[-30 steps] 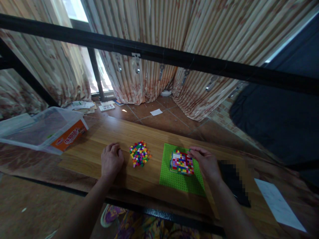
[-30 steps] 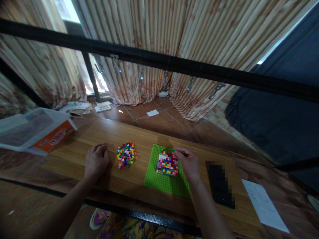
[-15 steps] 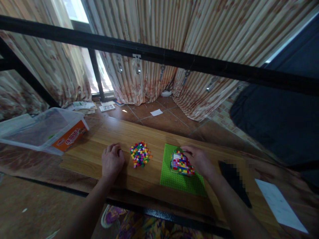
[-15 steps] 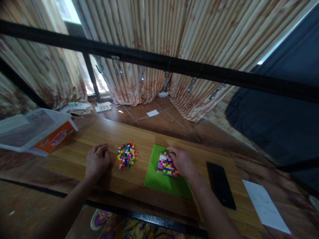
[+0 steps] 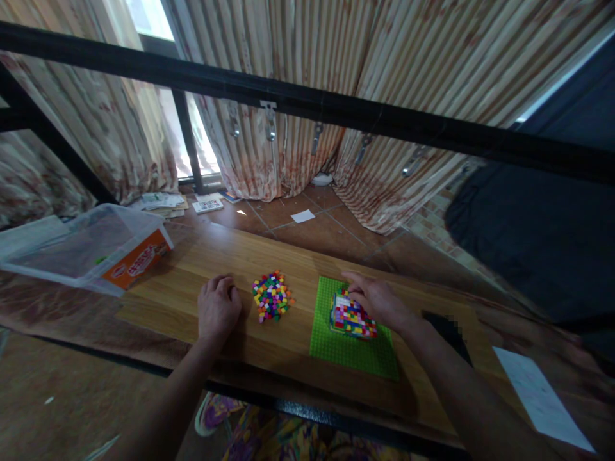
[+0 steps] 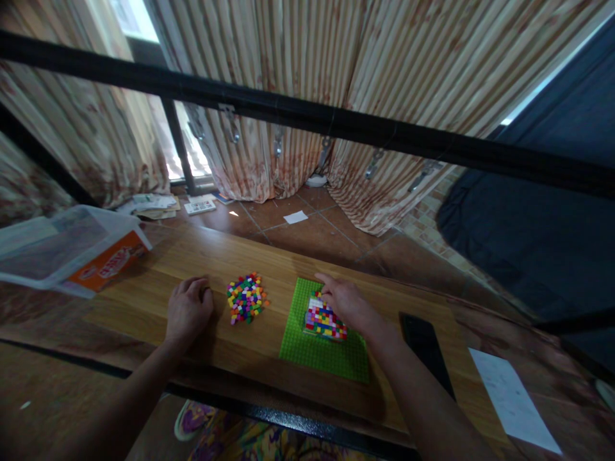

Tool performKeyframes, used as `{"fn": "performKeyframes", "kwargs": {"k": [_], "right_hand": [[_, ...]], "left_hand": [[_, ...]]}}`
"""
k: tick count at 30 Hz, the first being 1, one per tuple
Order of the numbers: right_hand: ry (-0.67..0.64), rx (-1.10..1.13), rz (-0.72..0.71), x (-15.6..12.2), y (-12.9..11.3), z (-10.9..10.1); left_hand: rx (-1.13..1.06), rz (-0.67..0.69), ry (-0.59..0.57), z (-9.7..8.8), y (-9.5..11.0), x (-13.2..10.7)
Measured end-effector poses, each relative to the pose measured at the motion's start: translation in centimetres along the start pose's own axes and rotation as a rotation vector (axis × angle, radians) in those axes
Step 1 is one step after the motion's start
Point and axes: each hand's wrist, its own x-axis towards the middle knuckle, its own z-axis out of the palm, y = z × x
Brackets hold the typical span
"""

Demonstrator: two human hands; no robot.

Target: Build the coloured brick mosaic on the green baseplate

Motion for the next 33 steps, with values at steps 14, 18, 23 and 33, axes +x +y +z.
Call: {"fn": "performKeyframes", "kwargs": {"k": [14, 18, 23, 33], "right_hand": [[-0.011, 0.056, -0.029, 0.2, 0.6, 0.1], [-0.032, -0.010, -0.019, 0.4, 0.5, 0.1], [-0.037, -0.023, -0.034, 0.6, 0.9, 0.1], [0.003, 0.091, -0.011, -0.3, 0.5, 0.5]], "left_hand": [[-0.004, -0.013, -0.022, -0.2, 0.2, 0.0], [-0.009, -0.015, -0.022, -0.2, 0.2, -0.1], [-0.018, -0.007, -0.009, -0.1, 0.1, -0.1], [-0.003, 0.006, -0.001, -0.2, 0.2, 0.0]]}}
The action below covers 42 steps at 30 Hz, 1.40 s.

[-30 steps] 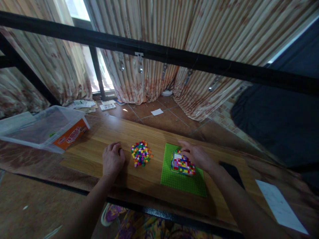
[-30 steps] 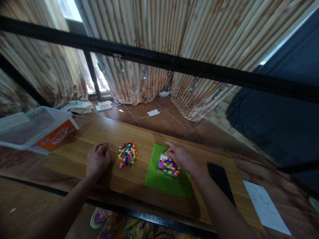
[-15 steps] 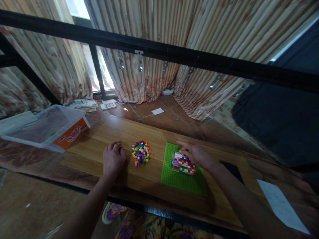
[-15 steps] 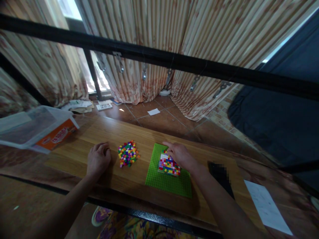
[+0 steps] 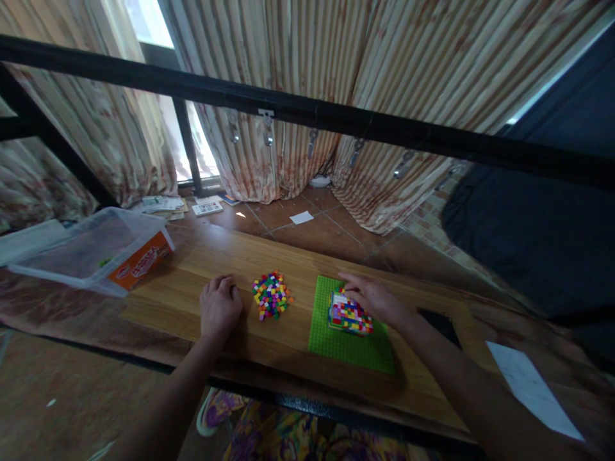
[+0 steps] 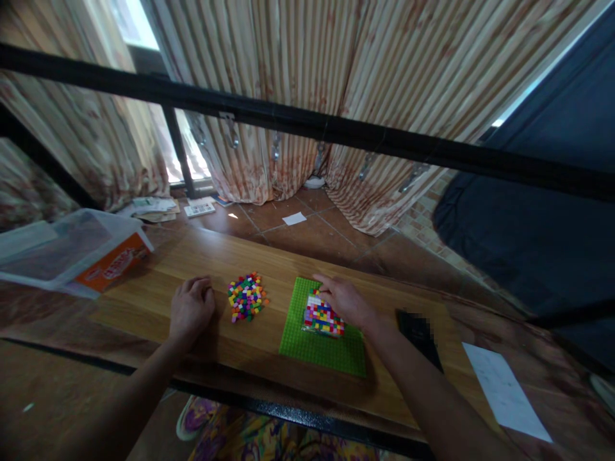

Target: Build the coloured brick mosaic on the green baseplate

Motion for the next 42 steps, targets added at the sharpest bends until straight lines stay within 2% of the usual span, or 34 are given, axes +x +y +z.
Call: {"fn": "performKeyframes", "kwargs": {"k": [2, 5, 8, 10, 13, 16, 19, 23, 28, 32, 36, 42], "right_hand": [[0.042, 0.060, 0.019, -0.7, 0.2, 0.2], [0.215, 0.090, 0.080, -1.8, -0.1, 0.1], [0.425, 0.112, 0.130, -3.2, -2.1, 0.3], [0.465, 0.158, 0.140, -4.0, -4.4, 1.2], [0.395, 0.201, 0.055, -4.4, -8.0, 3.7], [0.322, 0.168, 0.025, -3.5, -10.2, 6.9], [0.274, 0.072, 0.066, -1.5, -10.7, 9.5], [0.230, -0.054, 0.122, 1.1, -10.3, 11.1], [0.145, -0.119, 0.129, 2.8, -10.0, 11.9], [0.089, -0.151, 0.138, 2.9, -9.7, 12.1], [0.119, -0.108, 0.105, 1.3, -9.7, 11.5], [0.240, 0.159, 0.073, -3.0, -10.1, 8.8]], "left_hand": [[-0.002, -0.002, -0.005, 0.0, 0.0, 0.0], [-0.007, -0.004, -0.015, -0.1, 0.0, 0.0], [-0.005, -0.016, -0.021, -0.1, 0.1, 0.0], [-0.007, -0.025, -0.025, -0.1, 0.2, 0.0], [-0.014, -0.037, -0.026, -0.1, 0.3, 0.0], [-0.019, -0.037, -0.019, -0.1, 0.4, -0.1], [-0.026, -0.030, -0.018, -0.1, 0.3, -0.2], [-0.025, -0.029, -0.021, 0.0, 0.2, -0.2], [-0.033, -0.022, -0.024, 0.0, 0.2, -0.2], [-0.030, -0.032, -0.021, -0.1, 0.3, -0.2], [-0.021, -0.026, -0.017, -0.1, 0.2, -0.2], [-0.011, -0.015, -0.006, 0.0, 0.0, -0.1]]}}
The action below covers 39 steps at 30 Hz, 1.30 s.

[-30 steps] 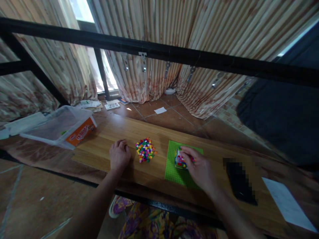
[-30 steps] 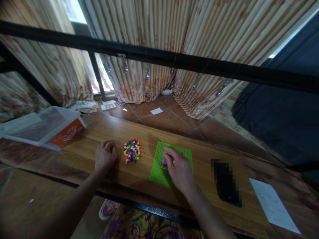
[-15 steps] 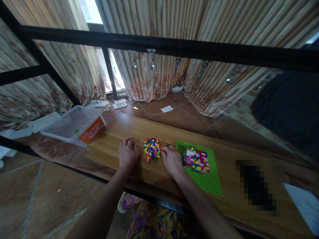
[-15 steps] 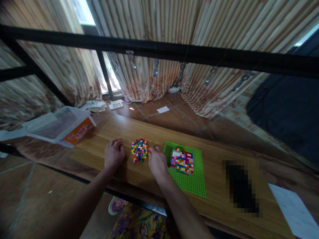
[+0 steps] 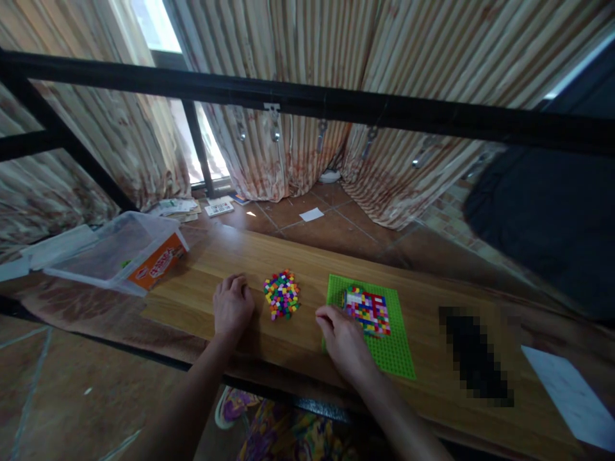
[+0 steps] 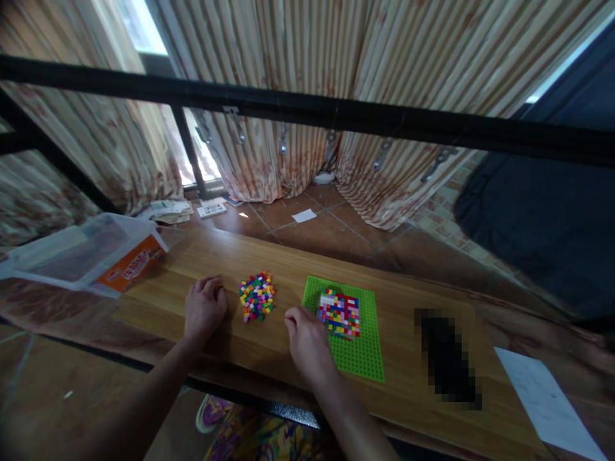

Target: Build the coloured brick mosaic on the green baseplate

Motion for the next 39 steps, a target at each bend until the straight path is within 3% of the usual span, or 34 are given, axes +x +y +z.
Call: {"fn": "performKeyframes", "kwargs": {"k": [6, 9, 12, 17, 22, 39], "right_hand": [[0.211, 0.102, 0.139, -1.5, 2.2, -5.0], [0.303, 0.114, 0.228, -0.6, 4.5, -7.0], [0.314, 0.086, 0.287, 1.0, 6.4, -8.1], [0.254, 0.044, 0.263, 3.0, 8.1, -7.8], [0.195, 0.040, 0.248, 3.2, 8.6, -7.1], [0.152, 0.045, 0.336, 3.7, 8.1, -7.1]], "left_hand": [[0.027, 0.026, 0.012, 0.1, -0.2, 0.1], [0.041, 0.034, 0.012, 0.1, -0.3, 0.2], [0.046, 0.032, 0.006, 0.0, -0.3, 0.2], [0.052, 0.040, 0.014, 0.1, -0.3, 0.3], [0.062, 0.044, 0.015, 0.1, -0.2, 0.3], [0.068, 0.048, 0.018, 0.3, -0.3, 0.2]]}}
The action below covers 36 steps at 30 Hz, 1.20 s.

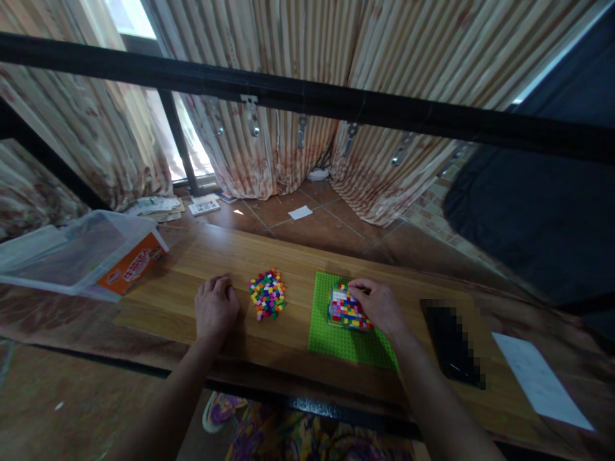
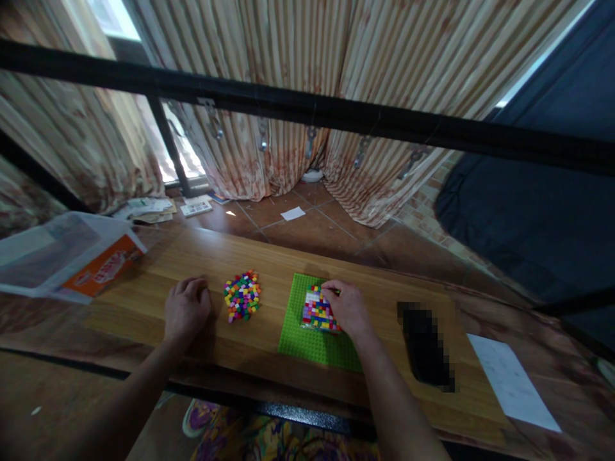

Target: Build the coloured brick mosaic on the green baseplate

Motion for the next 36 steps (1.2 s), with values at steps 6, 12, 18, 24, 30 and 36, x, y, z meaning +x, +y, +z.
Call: {"fn": "performKeyframes", "kwargs": {"k": [6, 12, 18, 24, 30, 36], "right_hand": [[-0.022, 0.010, -0.010, 0.2, 0.0, 0.2], [-0.085, -0.011, -0.065, 0.4, 0.2, -0.4], [0.085, -0.049, -0.130, -1.0, -0.1, -0.6], [0.152, -0.036, -0.379, -4.6, -3.8, 1.4], [-0.005, 0.009, -0.435, -7.4, -5.2, 5.9], [-0.066, -0.050, -0.438, -7.4, -4.9, 9.2]], "left_hand": [[-0.013, -0.007, 0.000, 0.0, 0.0, 0.0], [-0.045, -0.038, -0.018, -0.1, 0.3, 0.0], [-0.044, -0.061, -0.025, -0.2, 0.5, -0.1], [-0.040, -0.065, -0.035, -0.1, 0.5, -0.2], [-0.058, -0.075, -0.049, -0.3, 0.6, -0.2], [-0.059, -0.073, -0.041, -0.4, 0.7, -0.2]]}}
